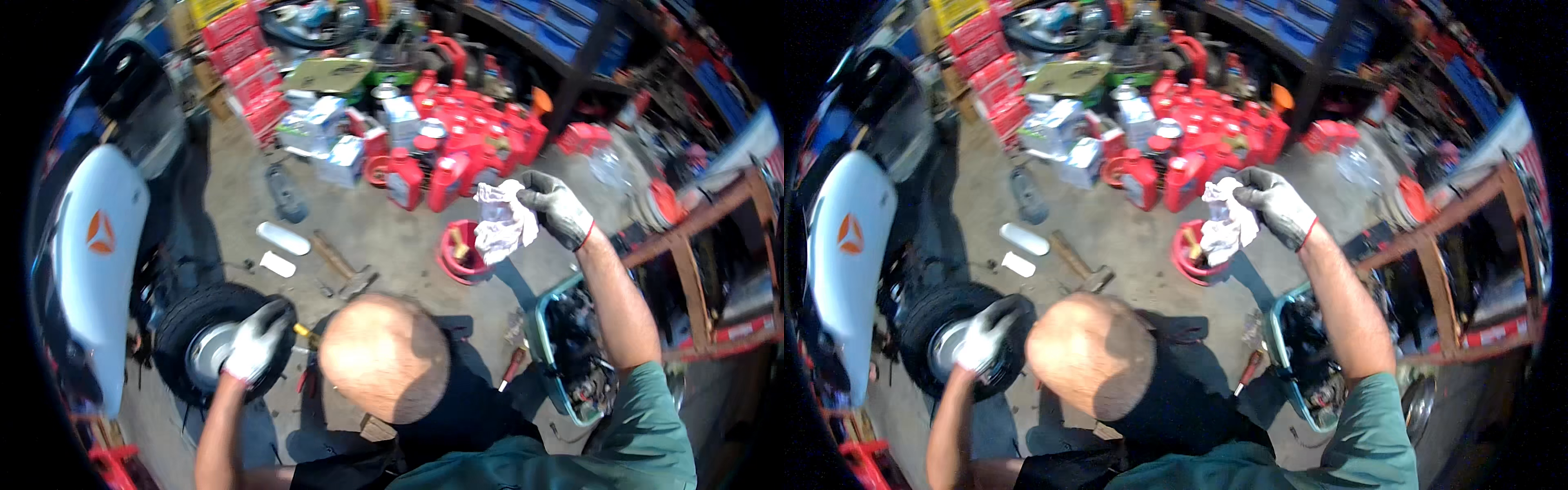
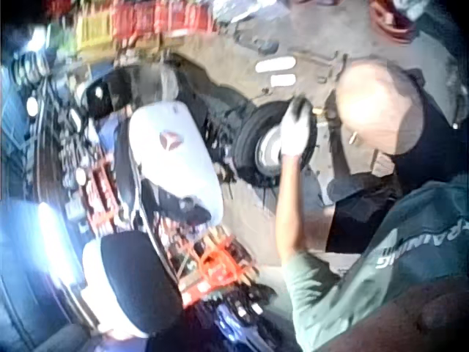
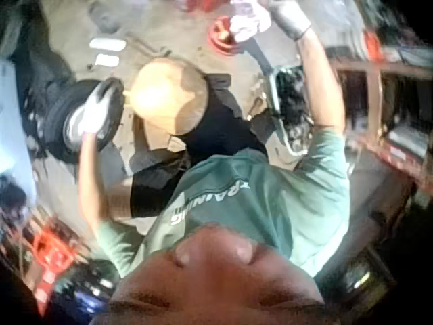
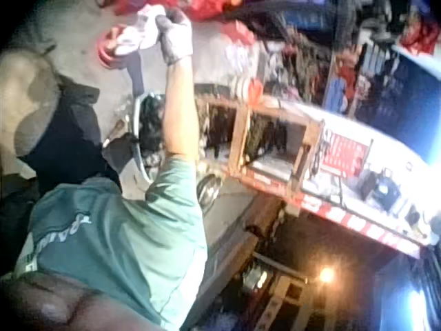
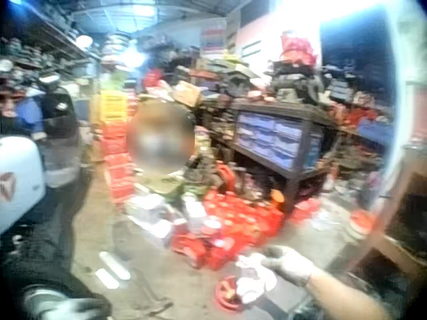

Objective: The person removes a wheel from a motorcycle, wipes the hub and components with a cloth, and uses a T-handle wrench and other tools to adjust the axle and disassemble internal parts.

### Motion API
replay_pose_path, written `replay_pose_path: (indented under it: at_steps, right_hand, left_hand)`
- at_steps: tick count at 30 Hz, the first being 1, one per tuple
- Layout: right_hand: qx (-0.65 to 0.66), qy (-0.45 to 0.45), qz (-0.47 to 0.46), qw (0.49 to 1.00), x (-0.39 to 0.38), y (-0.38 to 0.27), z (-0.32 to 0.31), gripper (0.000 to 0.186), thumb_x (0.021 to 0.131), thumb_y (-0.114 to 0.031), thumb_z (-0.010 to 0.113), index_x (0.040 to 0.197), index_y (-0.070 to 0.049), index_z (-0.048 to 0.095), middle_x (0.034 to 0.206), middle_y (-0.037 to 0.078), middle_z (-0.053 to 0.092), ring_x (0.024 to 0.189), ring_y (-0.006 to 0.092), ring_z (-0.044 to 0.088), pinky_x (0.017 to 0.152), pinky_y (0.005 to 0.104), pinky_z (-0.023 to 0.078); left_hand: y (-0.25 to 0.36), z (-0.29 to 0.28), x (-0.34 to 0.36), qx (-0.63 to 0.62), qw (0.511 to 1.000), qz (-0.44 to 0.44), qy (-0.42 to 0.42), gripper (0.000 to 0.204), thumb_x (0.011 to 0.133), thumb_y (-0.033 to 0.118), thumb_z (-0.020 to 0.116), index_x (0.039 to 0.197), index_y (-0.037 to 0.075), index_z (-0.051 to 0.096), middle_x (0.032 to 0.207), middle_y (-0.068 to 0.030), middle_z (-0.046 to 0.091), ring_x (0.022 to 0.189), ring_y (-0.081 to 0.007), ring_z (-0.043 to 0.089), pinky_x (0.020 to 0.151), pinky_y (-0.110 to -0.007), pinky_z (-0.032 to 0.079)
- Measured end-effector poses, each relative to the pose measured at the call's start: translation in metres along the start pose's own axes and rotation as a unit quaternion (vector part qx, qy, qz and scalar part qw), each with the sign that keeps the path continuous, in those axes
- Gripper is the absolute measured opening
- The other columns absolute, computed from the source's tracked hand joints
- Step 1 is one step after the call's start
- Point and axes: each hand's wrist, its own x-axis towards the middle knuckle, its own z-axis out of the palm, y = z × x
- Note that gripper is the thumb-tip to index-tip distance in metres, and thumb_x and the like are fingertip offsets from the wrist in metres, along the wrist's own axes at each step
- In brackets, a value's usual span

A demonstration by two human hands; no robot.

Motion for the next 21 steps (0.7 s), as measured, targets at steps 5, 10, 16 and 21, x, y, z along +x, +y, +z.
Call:
replay_pose_path:
  at_steps: [5, 10, 16, 21]
  right_hand:
    - [0.097, -0.139, -0.012, 0.986, 0.062, 0.022, 0.144, 0.033, 0.091, -0.008, 0.061, 0.122, 0.005, 0.057, 0.107, 0.008, 0.064, 0.096, 0.0139, 0.061, 0.085, 0.0289, 0.05]
    - [-0.061, -0.25, -0.059, 0.965, 0.072, 0.073, 0.264, 0.029, 0.09, -0.013, 0.061, 0.115, 0.003, 0.062, 0.101, 0.01, 0.067, 0.095, 0.0163, 0.061, 0.086, 0.0314, 0.049]
    - [0.352, -0.193, 0.171, 0.9, 0.101, 0.154, 0.31, 0.036, 0.095, -0.021, 0.061, 0.123, 0.002, 0.059, 0.109, 0.015, 0.066, 0.104, 0.0259, 0.064, 0.088, 0.0393, 0.053]
    - [0.508, -0.187, 0.161, 0.825, 0.121, 0.212, 0.329, 0.045, 0.099, -0.02, 0.05, 0.137, 0.005, 0.045, 0.13, 0.02, 0.058, 0.114, 0.032, 0.06, 0.098, 0.0417, 0.049]
  left_hand:
    - [0.001, 0.08, 0.066, -0.186, 0.972, -0.013, 0.14, 0.064, 0.1, 0.045, 0.049, 0.148, 0.003, 0.038, 0.14, -0.0169, 0.052, 0.124, -0.0245, 0.054, 0.101, -0.036, 0.045]
    - [-0.011, 0.15, 0.104, -0.806, 0.586, -0.071, 0.045, 0.059, 0.098, 0.055, 0.043, 0.128, 0.006, 0.056, 0.12, -0.0115, 0.063, 0.111, -0.0272, 0.061, 0.094, -0.042, 0.051]
    - [-0.067, 0.171, 0.119, -0.806, 0.536, -0.107, 0.226, 0.046, 0.104, 0.041, 0.038, 0.113, 0.003, 0.063, 0.098, -0.01, 0.07, 0.084, -0.0248, 0.069, 0.079, -0.039, 0.058]
    - [-0.08, 0.163, 0.126, -0.764, 0.545, -0.089, 0.332, 0.042, 0.104, 0.035, 0.042, 0.122, 0.0, 0.058, 0.106, -0.0141, 0.069, 0.089, -0.0278, 0.07, 0.079, -0.039, 0.059]
